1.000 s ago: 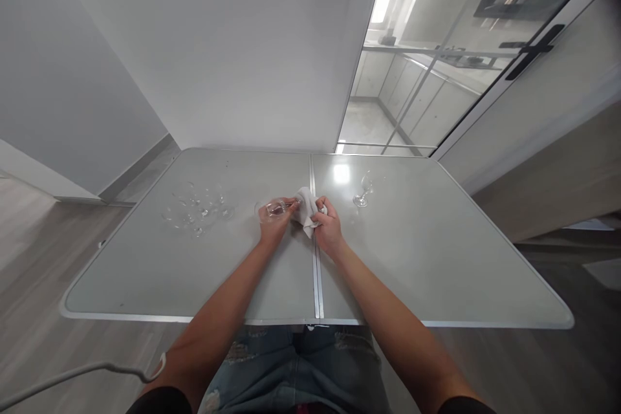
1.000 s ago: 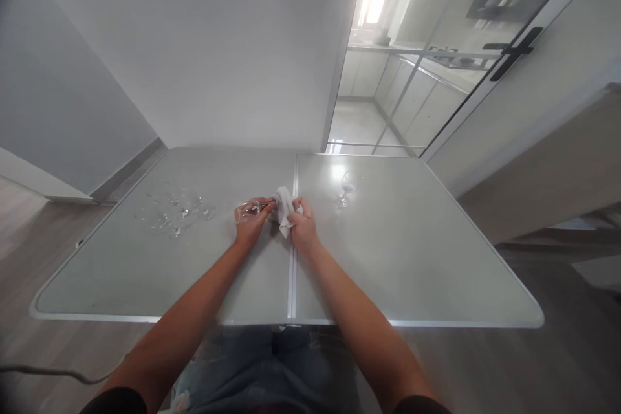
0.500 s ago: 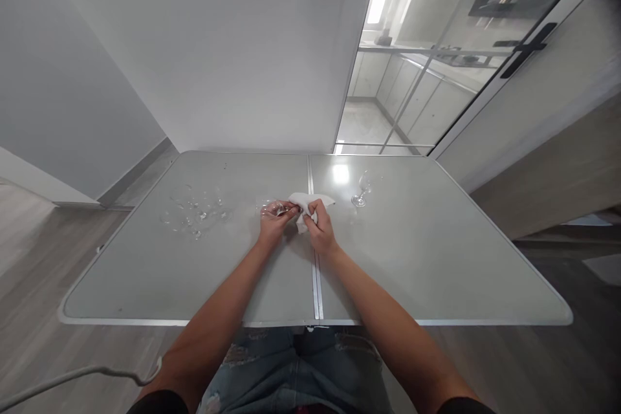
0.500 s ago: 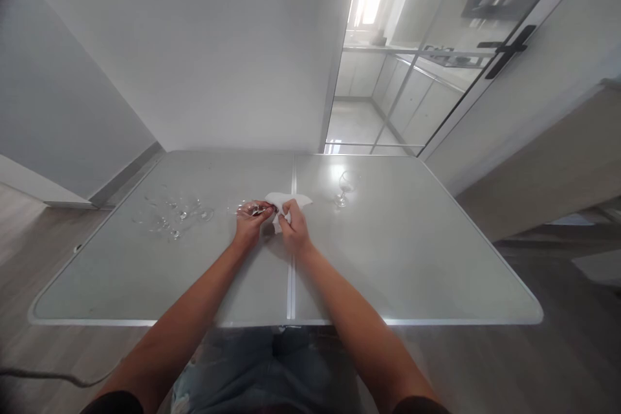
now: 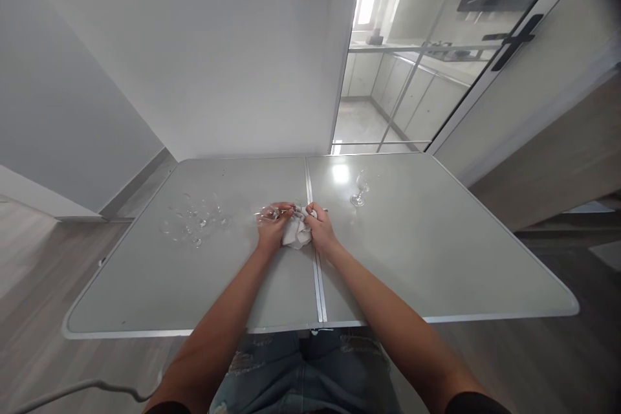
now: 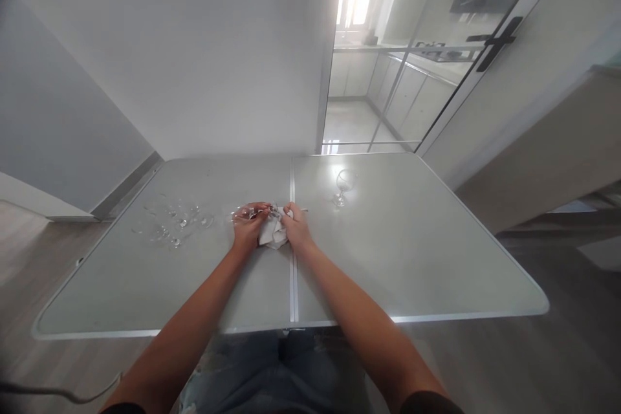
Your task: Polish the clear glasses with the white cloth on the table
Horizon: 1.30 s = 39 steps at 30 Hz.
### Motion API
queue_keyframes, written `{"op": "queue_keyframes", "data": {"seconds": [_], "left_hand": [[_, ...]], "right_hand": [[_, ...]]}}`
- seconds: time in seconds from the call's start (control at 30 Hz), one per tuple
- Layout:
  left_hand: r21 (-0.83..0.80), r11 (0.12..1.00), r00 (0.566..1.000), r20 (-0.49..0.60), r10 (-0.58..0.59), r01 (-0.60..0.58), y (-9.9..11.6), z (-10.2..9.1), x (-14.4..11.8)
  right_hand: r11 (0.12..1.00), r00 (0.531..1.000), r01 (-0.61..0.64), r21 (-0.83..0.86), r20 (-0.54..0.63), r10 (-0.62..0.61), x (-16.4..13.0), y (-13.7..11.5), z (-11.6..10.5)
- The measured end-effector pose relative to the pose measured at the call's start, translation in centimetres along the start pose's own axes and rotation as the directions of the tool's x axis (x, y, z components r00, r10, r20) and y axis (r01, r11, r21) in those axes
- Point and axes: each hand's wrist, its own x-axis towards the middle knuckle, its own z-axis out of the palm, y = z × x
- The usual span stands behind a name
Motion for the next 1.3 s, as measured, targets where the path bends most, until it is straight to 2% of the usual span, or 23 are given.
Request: {"op": "queue_keyframes", "data": {"seconds": [0.1,0.27,0.4,0.53,0.63,0.73,0.8,0.9,1.0,1.07,1.17,1.3], "left_hand": [[0.053,0.998,1.000,-0.019,0.020,-0.019,0.2,0.1,0.1],[0.065,0.998,0.998,-0.054,0.030,-0.026,0.0,-0.3,0.4],[0.086,0.995,0.998,0.016,0.054,-0.055,-0.3,-0.5,0.3],[0.137,0.986,0.993,0.088,0.079,-0.091,-0.2,-0.5,0.0],[0.206,0.975,0.991,0.120,0.064,-0.088,0.1,-0.3,-0.2],[0.306,0.949,0.995,0.092,0.046,-0.072,0.3,-0.2,-0.2],[0.367,0.926,0.996,0.043,0.076,-0.087,0.3,-0.3,-0.2],[0.421,0.902,0.996,0.026,0.091,-0.093,0.1,-0.4,0.0],[0.445,0.892,0.997,0.047,0.069,-0.082,-0.2,-0.6,0.1],[0.468,0.880,0.997,0.036,0.065,-0.074,-0.4,-0.7,0.2],[0.503,0.864,0.999,-0.021,0.031,-0.016,-0.5,-0.9,0.4],[0.468,0.883,0.999,-0.037,0.005,0.013,-0.5,-0.9,0.4]], "right_hand": [[1.000,0.999,-0.027,0.016,-0.034,0.027,0.0,-0.1,0.0],[0.985,0.999,-0.024,0.172,-0.035,0.030,-0.1,-1.0,-0.1],[0.960,0.998,0.037,0.277,-0.063,-0.020,0.0,-1.9,-0.3],[0.966,0.993,0.050,0.253,-0.114,-0.021,0.3,-2.2,-0.5],[0.989,0.974,0.109,0.100,-0.212,-0.086,0.5,-2.3,-0.9],[0.952,0.928,0.193,-0.240,-0.270,-0.256,0.5,-2.5,-1.6],[0.865,0.932,0.197,-0.462,-0.185,-0.311,0.5,-2.5,-1.9],[0.704,0.947,0.203,-0.681,-0.047,-0.319,0.5,-2.0,-2.1],[0.563,0.905,0.298,-0.771,0.041,-0.423,0.6,-1.6,-2.0],[0.524,0.881,0.361,-0.772,0.098,-0.463,0.6,-1.8,-2.1],[0.503,0.902,0.354,-0.788,0.145,-0.407,0.3,-2.4,-2.2],[0.430,0.951,0.298,-0.852,0.228,-0.208,-0.2,-2.4,-1.9]]}}
